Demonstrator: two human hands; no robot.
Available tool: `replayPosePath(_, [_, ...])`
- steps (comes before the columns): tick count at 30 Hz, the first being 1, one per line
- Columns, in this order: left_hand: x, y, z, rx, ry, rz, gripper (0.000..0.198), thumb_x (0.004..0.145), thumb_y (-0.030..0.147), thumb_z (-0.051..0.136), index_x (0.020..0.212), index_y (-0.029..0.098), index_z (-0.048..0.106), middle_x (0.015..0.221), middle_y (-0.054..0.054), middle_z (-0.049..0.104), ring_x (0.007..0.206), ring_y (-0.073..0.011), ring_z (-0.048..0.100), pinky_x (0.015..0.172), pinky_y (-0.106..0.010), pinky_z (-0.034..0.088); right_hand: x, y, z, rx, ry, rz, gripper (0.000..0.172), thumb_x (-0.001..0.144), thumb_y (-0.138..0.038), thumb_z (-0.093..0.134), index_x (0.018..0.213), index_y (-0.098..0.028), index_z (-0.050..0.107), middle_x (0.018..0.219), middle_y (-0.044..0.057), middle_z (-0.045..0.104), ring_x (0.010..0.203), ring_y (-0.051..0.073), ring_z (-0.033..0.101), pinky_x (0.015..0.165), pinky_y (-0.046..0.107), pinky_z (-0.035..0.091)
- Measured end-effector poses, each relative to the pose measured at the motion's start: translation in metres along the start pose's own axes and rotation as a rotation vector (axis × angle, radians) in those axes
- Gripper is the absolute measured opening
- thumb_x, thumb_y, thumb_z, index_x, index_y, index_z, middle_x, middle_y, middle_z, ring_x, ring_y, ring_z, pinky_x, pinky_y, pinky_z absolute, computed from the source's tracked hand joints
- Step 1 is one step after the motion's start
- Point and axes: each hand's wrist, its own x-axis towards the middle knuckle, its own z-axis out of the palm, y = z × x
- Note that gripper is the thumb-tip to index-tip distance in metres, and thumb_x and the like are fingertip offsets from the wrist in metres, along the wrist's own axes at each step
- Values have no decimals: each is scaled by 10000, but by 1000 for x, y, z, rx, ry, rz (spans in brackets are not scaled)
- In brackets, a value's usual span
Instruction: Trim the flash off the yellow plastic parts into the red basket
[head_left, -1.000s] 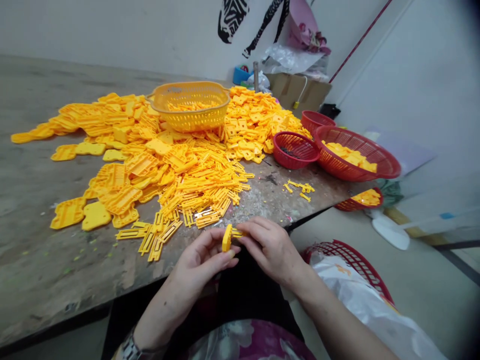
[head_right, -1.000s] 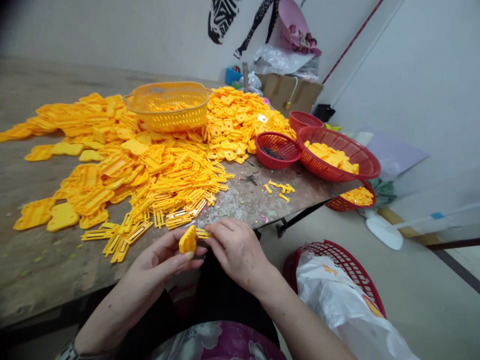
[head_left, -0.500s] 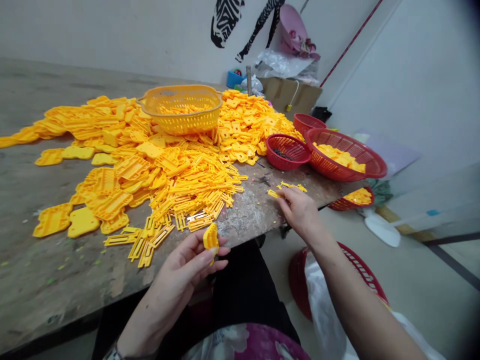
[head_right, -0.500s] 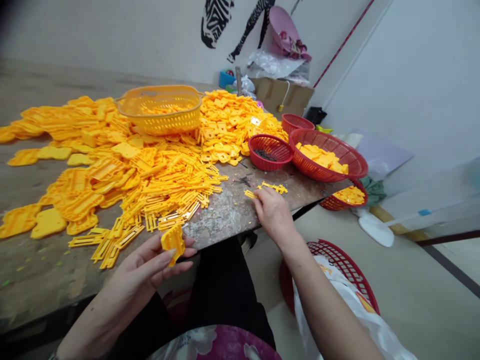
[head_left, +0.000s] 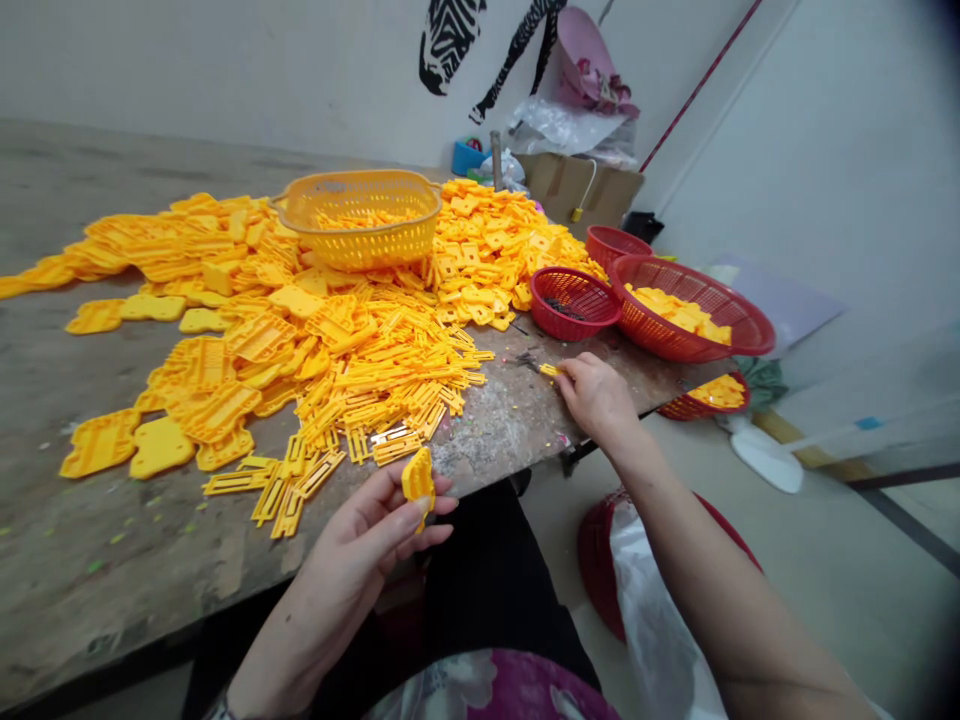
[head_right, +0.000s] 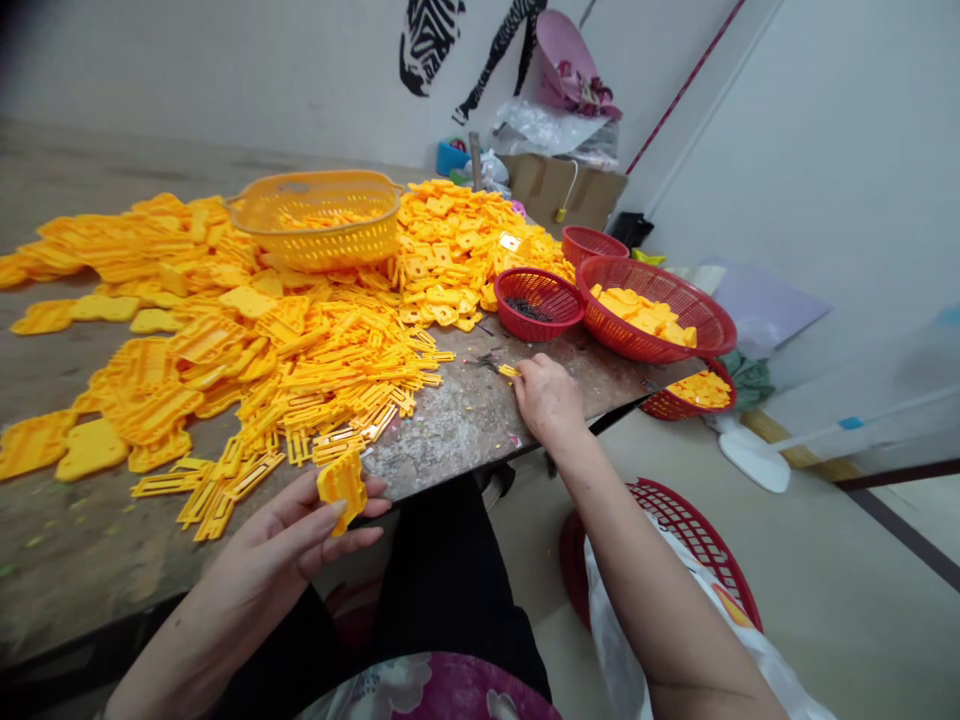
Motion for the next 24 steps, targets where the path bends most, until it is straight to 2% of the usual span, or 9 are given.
replayPosePath(6, [1,-2,-3,-1,-23,0,256,807,278,653,1045,186,626,1128,-94,658,989,-212,637,792,-305,553,0,-7,-3,-56,-42,-55,235,921,-270,451,872,-177,661,884,70,619,822,188,588,692,275,383])
replayPosePath(14, [2,-3,-6,7,-50,-16,273,804,280,659,1057,189,615,1134,-93,656,992,-219,638,799,-318,554,-9,-9,-12,18,-126,-152,229,919,-286,464,874,-193,668,872,52,626,827,180,587,702,271,384])
replayPosePath(20, [3,-4,-8,8,-64,-4,268,816,285,647,1066,195,620,1146,-94,654,1013,-225,631,807,-320,550,-5,-6,-11,62,-40,-96,211,916,-279,473,925,-192,666,901,54,618,840,178,591,716,270,392])
replayPosePath(24, [4,-6,-10,9,-87,-8,270,824,278,640,1082,203,615,1162,-92,649,1028,-226,629,820,-324,547,-5,-10,-5,39,-43,-103,209,915,-276,474,885,-185,660,883,62,615,822,184,583,702,275,390])
